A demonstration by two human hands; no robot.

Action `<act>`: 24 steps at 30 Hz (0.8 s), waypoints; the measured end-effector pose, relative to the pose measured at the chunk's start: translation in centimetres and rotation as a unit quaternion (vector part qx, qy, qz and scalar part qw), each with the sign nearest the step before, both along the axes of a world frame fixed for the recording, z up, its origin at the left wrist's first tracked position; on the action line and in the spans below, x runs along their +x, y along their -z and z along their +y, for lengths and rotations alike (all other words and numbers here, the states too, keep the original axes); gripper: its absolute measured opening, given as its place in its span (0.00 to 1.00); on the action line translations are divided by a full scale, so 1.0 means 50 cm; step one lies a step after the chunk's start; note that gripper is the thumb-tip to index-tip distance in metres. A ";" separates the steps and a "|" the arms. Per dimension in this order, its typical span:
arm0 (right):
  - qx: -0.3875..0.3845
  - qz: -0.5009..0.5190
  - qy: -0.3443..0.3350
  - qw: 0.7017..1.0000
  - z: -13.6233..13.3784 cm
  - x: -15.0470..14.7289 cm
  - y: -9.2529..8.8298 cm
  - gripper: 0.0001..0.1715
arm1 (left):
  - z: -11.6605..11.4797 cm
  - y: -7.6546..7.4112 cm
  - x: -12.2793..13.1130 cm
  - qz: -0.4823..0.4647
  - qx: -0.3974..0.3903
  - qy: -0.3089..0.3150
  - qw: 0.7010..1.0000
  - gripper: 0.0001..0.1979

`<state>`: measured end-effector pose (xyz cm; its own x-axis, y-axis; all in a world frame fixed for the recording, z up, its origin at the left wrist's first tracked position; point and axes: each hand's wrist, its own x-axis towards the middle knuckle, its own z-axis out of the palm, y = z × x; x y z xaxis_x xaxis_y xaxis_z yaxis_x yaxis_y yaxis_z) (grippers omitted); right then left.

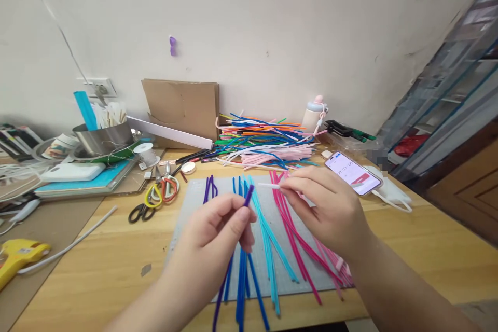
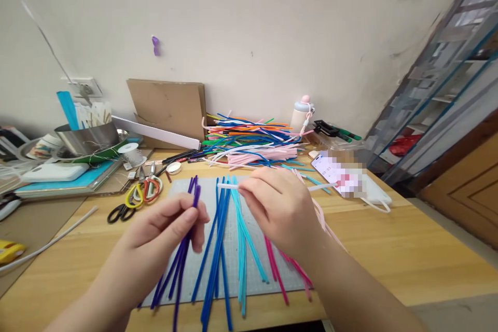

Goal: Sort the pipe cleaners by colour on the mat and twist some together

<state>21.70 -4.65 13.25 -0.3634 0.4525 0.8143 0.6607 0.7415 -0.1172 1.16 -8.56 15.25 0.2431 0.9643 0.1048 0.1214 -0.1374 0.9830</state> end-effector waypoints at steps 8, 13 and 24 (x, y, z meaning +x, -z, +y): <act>-0.069 0.046 -0.053 0.995 -0.039 -0.109 -0.074 0.07 | -0.008 0.006 0.007 -0.213 -0.049 -0.025 0.976 0.08; -0.072 0.046 -0.057 0.995 -0.050 -0.133 -0.076 0.07 | -0.008 0.002 -0.017 -0.228 -0.030 -0.035 0.973 0.09; -0.048 0.252 -0.034 0.966 -0.018 -0.123 -0.111 0.06 | 0.032 -0.036 -0.027 -0.242 0.033 0.054 0.968 0.04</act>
<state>15.57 -5.57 18.81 0.0373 0.5233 0.8513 0.4522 0.7509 -0.4814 -0.21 -6.96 17.07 0.2495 0.9231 0.2926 -0.3704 -0.1882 0.9096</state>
